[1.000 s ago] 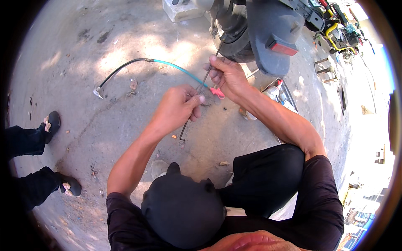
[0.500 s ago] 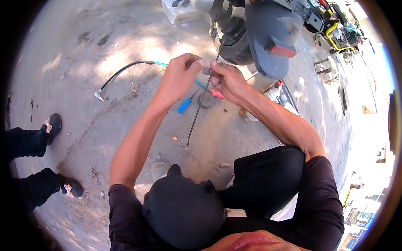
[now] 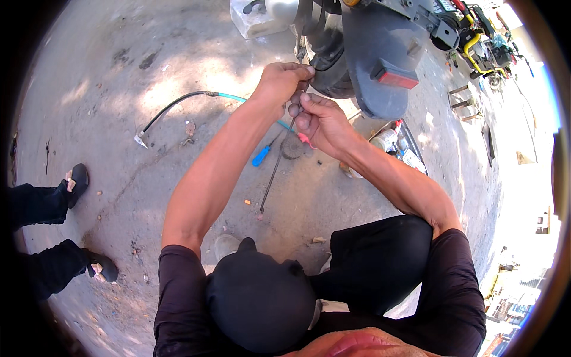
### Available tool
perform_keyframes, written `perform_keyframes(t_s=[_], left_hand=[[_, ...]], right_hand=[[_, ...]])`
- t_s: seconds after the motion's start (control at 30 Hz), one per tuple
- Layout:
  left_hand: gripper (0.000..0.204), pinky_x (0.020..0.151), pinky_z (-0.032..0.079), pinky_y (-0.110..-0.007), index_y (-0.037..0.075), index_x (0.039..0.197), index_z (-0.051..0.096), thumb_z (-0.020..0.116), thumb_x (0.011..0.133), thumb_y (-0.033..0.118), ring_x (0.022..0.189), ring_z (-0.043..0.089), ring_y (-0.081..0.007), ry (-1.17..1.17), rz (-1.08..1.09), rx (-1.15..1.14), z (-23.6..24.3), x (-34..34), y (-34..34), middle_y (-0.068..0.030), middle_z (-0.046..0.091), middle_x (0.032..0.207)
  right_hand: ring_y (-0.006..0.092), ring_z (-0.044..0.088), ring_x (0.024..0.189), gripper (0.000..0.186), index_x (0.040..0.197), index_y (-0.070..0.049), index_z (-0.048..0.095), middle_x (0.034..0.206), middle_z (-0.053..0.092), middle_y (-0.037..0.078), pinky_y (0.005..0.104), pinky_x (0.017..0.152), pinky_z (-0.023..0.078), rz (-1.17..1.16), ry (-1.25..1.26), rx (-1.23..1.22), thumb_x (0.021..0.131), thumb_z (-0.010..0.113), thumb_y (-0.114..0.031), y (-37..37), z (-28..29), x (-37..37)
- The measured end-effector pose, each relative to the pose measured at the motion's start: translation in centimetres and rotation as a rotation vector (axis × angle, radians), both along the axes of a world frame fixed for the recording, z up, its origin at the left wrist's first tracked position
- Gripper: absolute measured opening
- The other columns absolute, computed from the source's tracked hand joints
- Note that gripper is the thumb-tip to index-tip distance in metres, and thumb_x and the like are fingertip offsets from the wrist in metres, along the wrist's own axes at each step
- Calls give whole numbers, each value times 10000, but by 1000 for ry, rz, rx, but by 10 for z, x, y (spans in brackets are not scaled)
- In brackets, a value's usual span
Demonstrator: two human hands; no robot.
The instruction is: The person works on a scooter tire, using a screwdriver to remove the valve cap and a brush to clean the tire surface. They then use a screwdriver to probe the tire tread and a metal rod to adjust internal components.
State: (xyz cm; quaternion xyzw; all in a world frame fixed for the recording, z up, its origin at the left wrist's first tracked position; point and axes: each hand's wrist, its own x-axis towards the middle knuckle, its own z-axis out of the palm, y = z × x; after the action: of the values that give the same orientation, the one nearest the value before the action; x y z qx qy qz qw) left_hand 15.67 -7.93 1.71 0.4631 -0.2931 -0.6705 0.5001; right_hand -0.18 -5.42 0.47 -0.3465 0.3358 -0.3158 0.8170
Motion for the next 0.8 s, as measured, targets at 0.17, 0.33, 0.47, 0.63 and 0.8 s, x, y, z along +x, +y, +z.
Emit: perform_keyframes(t_s=[0.17,0.33,0.47,0.63,0.8], left_hand=[[211,428,388,-278,-17,992,691,649,1033,186,553,525,-102,40,-42,38,1,0,3,-9,590,732],[237,426,380,-297,-4,930,683,649,1040,203,533,500,-106,64,39,77,8,-9,4,1,567,687],[240,443,391,-299,-10,928,684,650,1039,200,543,507,-114,57,25,90,10,-8,2,-2,572,683],[222,453,399,-301,-14,946,688,653,1034,187,553,524,-127,60,41,73,7,-10,3,-21,602,694],[208,463,403,-301,-19,961,693,651,1032,172,581,542,-125,95,56,78,3,-10,3,-36,623,727]], right_hand=[[73,549,698,279,1111,-30,672,945,678,33,207,651,473,-56,72,33,1077,618,-301,4,-1,-1],[66,544,688,315,1080,-38,661,933,670,23,220,621,449,-67,110,60,1067,633,-351,4,-3,-1],[69,541,687,318,1047,-55,637,905,650,16,232,606,425,-47,113,96,1062,637,-372,4,0,2],[69,533,678,327,1018,-69,626,881,630,6,233,601,421,-33,114,94,1067,624,-393,4,1,3],[74,537,678,324,1020,-74,625,877,623,8,236,605,425,-48,116,114,1074,611,-393,6,3,6]])
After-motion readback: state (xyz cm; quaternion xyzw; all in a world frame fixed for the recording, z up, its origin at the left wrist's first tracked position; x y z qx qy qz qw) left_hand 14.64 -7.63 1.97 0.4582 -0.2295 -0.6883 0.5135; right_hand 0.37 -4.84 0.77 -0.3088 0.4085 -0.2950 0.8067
